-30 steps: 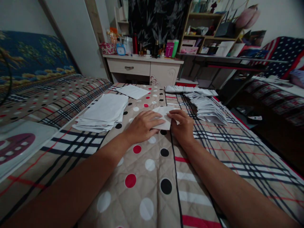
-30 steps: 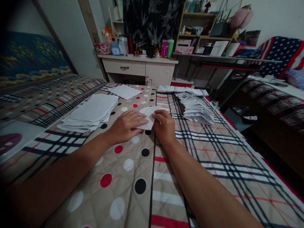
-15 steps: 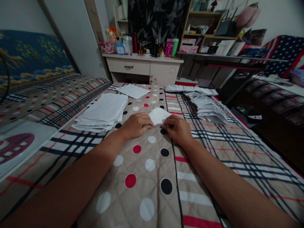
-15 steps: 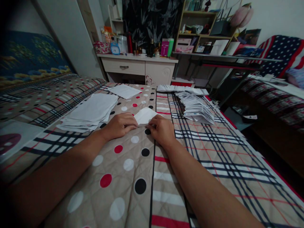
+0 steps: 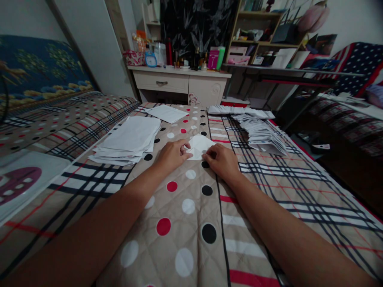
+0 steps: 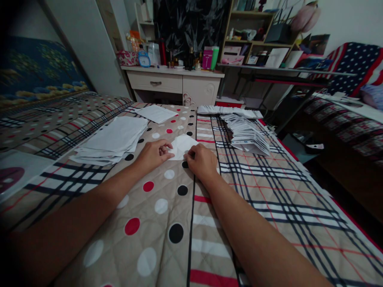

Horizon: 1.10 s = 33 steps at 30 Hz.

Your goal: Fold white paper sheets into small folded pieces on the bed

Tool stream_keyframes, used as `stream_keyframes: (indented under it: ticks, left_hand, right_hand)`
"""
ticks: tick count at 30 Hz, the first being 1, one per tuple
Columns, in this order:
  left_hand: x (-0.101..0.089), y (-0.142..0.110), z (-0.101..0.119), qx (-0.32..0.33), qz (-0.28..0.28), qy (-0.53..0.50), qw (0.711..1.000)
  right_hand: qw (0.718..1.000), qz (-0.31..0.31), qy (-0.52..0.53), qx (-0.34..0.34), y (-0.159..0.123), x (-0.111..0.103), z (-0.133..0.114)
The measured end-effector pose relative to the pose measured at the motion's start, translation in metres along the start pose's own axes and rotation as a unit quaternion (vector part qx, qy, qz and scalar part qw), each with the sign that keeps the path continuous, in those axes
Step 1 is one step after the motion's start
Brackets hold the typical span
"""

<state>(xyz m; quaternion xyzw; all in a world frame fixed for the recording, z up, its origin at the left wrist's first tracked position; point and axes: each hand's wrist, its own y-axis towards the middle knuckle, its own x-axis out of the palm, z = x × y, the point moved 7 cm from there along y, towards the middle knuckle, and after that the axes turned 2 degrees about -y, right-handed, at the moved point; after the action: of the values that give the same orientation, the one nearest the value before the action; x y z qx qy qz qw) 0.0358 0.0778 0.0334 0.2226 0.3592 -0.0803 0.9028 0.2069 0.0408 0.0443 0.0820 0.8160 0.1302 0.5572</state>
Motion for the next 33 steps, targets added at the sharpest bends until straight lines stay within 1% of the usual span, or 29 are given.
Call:
stream_keyframes:
  ticks: [5,7,8,10,12,14,16,19,22,24,27,30,33]
  left_hand:
    - [0.001,0.0,-0.002,-0.014,-0.011,0.042,0.999]
    - [0.0,-0.001,0.003,0.004,-0.008,0.077,0.997]
    - [-0.001,-0.002,0.008,0.027,-0.003,0.098,0.995]
    - [0.002,-0.006,0.024,0.104,-0.003,0.141,0.984]
    - [0.01,-0.013,0.04,0.183,-0.037,0.177,0.966]
    - [0.019,-0.019,0.049,0.217,-0.074,0.198,0.953]
    - [0.022,-0.021,0.05,0.208,-0.084,0.204,0.953]
    - [0.021,-0.02,0.049,0.187,-0.077,0.201,0.958]
    - [0.018,-0.018,0.048,0.189,-0.074,0.204,0.958]
    - [0.015,-0.017,0.047,0.198,-0.069,0.214,0.954]
    - [0.01,-0.013,0.041,0.199,-0.05,0.232,0.951]
    - [0.005,-0.009,0.03,0.182,-0.034,0.221,0.958]
    - [0.003,-0.008,0.027,0.17,-0.021,0.183,0.968]
  right_hand:
    - [1.0,-0.009,-0.013,0.021,0.0,0.0,-0.001]
    - [0.999,-0.008,-0.01,0.032,0.0,-0.001,0.0]
    - [0.999,-0.004,-0.006,0.035,0.001,-0.001,0.001]
    - [0.999,0.006,0.001,0.035,0.004,0.0,0.004]
    - [0.999,0.012,0.008,0.033,0.007,0.002,0.008]
    - [0.999,0.012,0.015,0.028,0.009,0.005,0.012]
    - [0.999,0.022,0.025,0.025,0.011,0.006,0.016]
    - [0.996,0.066,0.047,0.031,0.01,0.004,0.023]
    - [0.993,0.1,0.061,0.032,0.011,0.004,0.029]
    - [0.991,0.104,0.076,0.032,0.013,0.005,0.032]
    - [0.987,0.097,0.117,0.05,0.014,0.005,0.037]
    - [0.985,0.085,0.132,0.072,0.014,0.005,0.039]
    - [0.983,0.08,0.144,0.079,0.011,0.004,0.038]
